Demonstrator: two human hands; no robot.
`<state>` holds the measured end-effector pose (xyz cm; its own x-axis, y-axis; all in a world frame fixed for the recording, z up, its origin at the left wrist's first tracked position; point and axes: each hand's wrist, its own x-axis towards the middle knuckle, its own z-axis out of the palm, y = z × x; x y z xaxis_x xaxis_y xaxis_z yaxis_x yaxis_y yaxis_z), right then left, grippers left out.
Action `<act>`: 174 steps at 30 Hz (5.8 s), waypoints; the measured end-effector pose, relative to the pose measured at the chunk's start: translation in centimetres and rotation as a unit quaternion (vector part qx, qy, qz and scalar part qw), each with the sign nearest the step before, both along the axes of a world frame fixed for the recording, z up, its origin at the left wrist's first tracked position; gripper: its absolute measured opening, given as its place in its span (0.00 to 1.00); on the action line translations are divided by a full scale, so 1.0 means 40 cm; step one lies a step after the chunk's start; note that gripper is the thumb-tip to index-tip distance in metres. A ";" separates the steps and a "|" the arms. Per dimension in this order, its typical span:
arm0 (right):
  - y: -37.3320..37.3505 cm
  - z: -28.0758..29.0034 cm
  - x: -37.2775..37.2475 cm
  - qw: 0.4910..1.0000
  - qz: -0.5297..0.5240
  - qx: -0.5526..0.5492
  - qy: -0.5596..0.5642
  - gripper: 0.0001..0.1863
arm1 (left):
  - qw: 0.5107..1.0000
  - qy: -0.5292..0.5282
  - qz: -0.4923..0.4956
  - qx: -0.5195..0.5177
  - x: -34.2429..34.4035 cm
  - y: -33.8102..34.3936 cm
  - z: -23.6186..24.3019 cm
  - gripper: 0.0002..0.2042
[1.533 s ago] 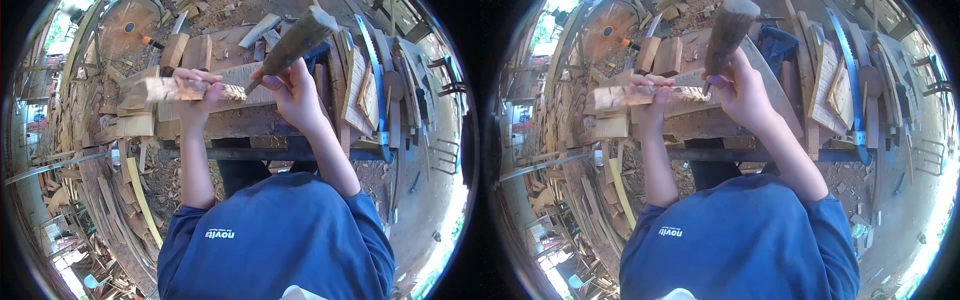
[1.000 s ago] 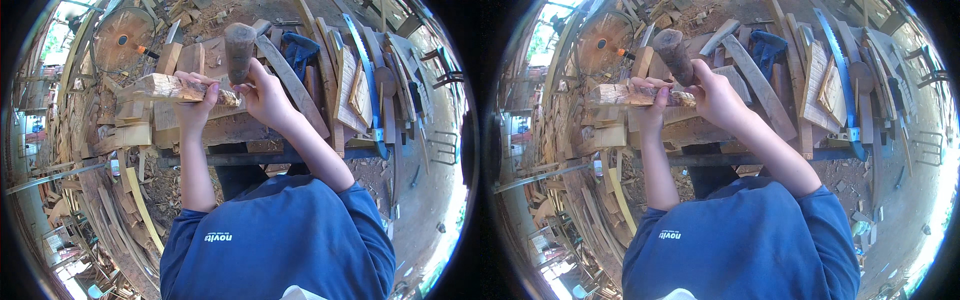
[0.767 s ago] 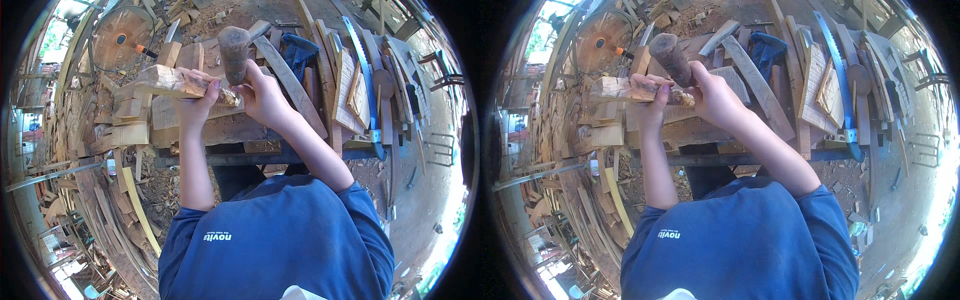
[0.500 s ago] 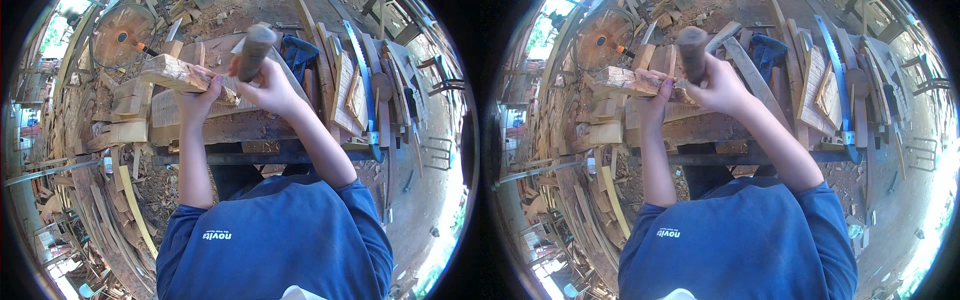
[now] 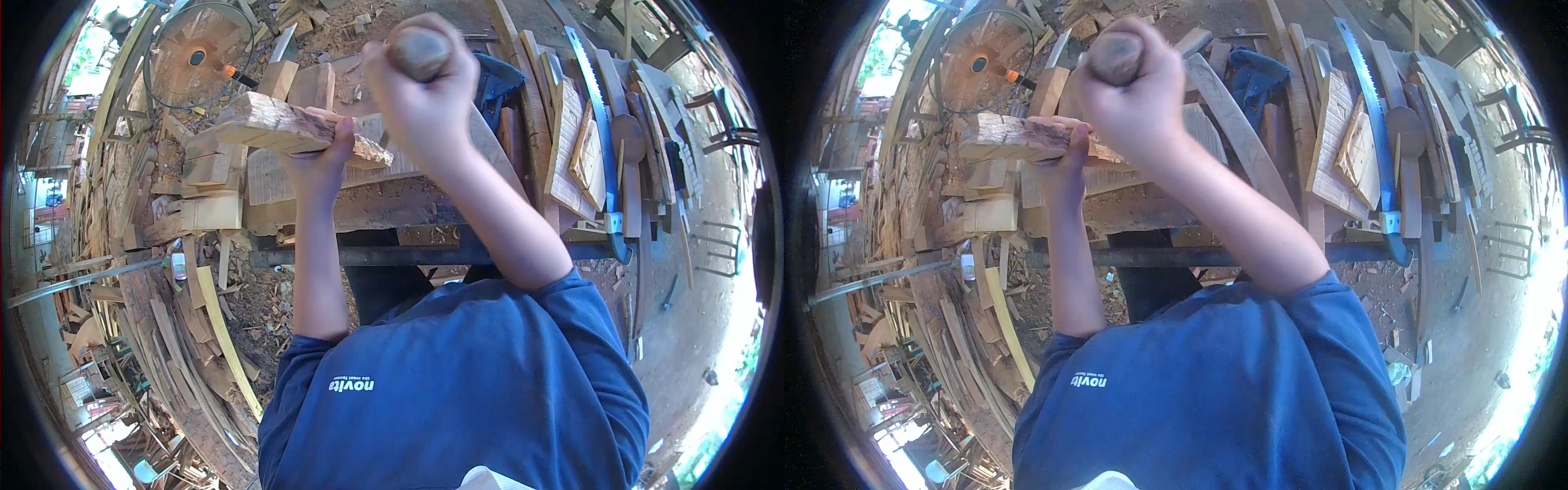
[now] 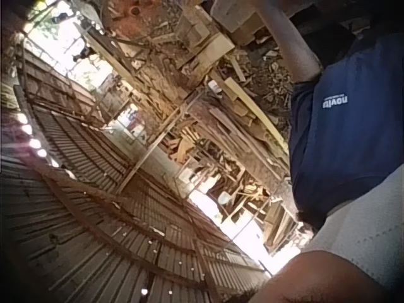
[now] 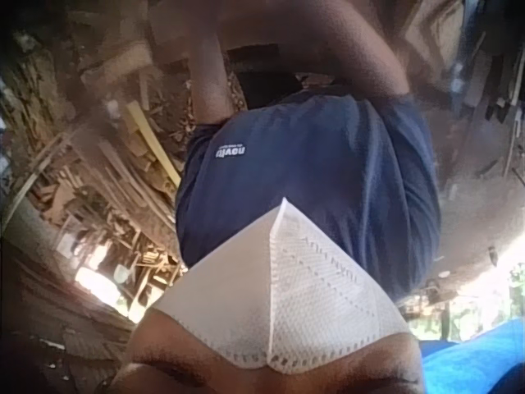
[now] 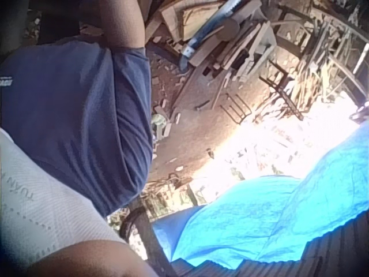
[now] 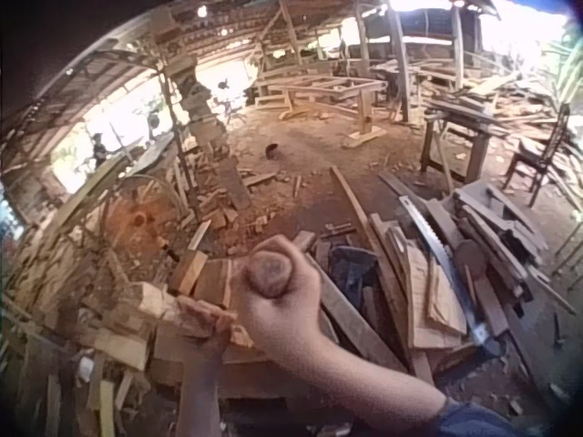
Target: The person chisels a grooved piece of wood using a hand chisel and a wooden mallet, then places the wood on a workbench and carves into the grooves with the chisel.
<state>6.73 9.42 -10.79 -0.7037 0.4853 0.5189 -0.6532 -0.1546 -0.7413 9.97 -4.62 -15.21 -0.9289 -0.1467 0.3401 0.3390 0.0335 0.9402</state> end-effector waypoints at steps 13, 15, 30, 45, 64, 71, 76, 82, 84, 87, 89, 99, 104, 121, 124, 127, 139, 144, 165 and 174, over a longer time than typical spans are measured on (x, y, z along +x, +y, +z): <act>0.063 0.037 -0.029 0.955 0.265 0.057 -0.122 0.11 | 0.997 -0.031 0.069 -0.033 -0.034 -0.009 -0.038 0.22; 0.071 -0.028 -0.046 0.965 0.193 0.123 -0.125 0.15 | 0.997 -0.068 0.034 -0.021 -0.027 -0.030 -0.032 0.22; 0.040 0.003 -0.007 0.983 0.169 0.040 0.055 0.10 | 0.992 0.091 -0.080 0.022 -0.076 0.013 -0.013 0.13; 0.061 0.079 -0.006 0.990 0.122 0.044 0.063 0.12 | 0.992 0.061 -0.093 0.066 -0.064 0.040 0.020 0.11; 0.044 0.003 -0.020 0.965 0.260 0.018 -0.004 0.11 | 0.991 0.070 -0.074 0.083 -0.089 0.013 -0.024 0.19; 0.056 -0.001 0.000 0.978 0.204 0.035 0.016 0.10 | 0.992 0.053 -0.077 0.085 -0.082 0.024 -0.016 0.22; 0.079 0.003 0.020 0.965 0.204 0.132 0.102 0.08 | 0.998 0.012 -0.040 0.041 -0.078 0.028 0.000 0.21; 0.174 -0.050 -0.005 0.977 0.176 0.090 0.077 0.06 | 0.986 0.042 -0.135 0.082 -0.083 0.014 -0.018 0.20; 0.190 0.010 0.005 0.979 0.198 -0.025 0.051 0.11 | 0.988 0.038 -0.136 0.058 -0.083 0.007 -0.014 0.20; 0.172 0.088 0.008 0.983 0.126 0.004 0.136 0.09 | 0.989 0.045 -0.139 0.032 -0.087 -0.008 -0.011 0.20; 0.128 0.038 0.000 0.992 0.096 0.035 0.077 0.11 | 0.988 0.052 -0.141 0.031 -0.083 0.007 -0.011 0.20; 0.087 0.052 -0.028 0.995 0.072 0.037 0.065 0.14 | 0.990 0.079 -0.099 0.068 -0.076 0.030 0.004 0.17; 0.083 -0.030 0.031 0.991 0.103 0.086 -0.026 0.14 | 0.995 0.041 -0.078 0.043 -0.062 0.041 0.010 0.14; 0.085 0.059 0.028 0.985 0.079 0.133 0.073 0.17 | 0.992 0.061 -0.065 0.091 -0.076 0.025 -0.005 0.19; 0.094 0.044 0.021 0.991 0.086 0.098 0.016 0.12 | 0.993 0.053 -0.071 0.075 -0.080 0.030 -0.006 0.20; 0.048 -0.040 0.016 0.989 0.100 0.106 -0.014 0.10 | 0.997 0.035 -0.044 0.056 -0.079 0.024 -0.023 0.20; 0.077 -0.019 0.004 0.989 0.139 0.052 -0.023 0.11 | 0.994 0.025 -0.073 0.074 -0.075 0.038 0.004 0.19; 0.079 0.054 -0.022 0.976 0.184 0.075 0.094 0.10 | 0.991 0.093 -0.017 0.096 -0.097 0.009 -0.033 0.17; 0.064 -0.042 0.015 0.992 0.105 0.067 0.028 0.15 | 0.992 0.039 -0.108 0.049 -0.088 0.010 -0.018 0.22; 0.102 -0.023 0.015 0.934 0.317 0.122 0.111 0.09 | 0.982 0.021 -0.165 0.084 -0.084 0.031 0.013 0.21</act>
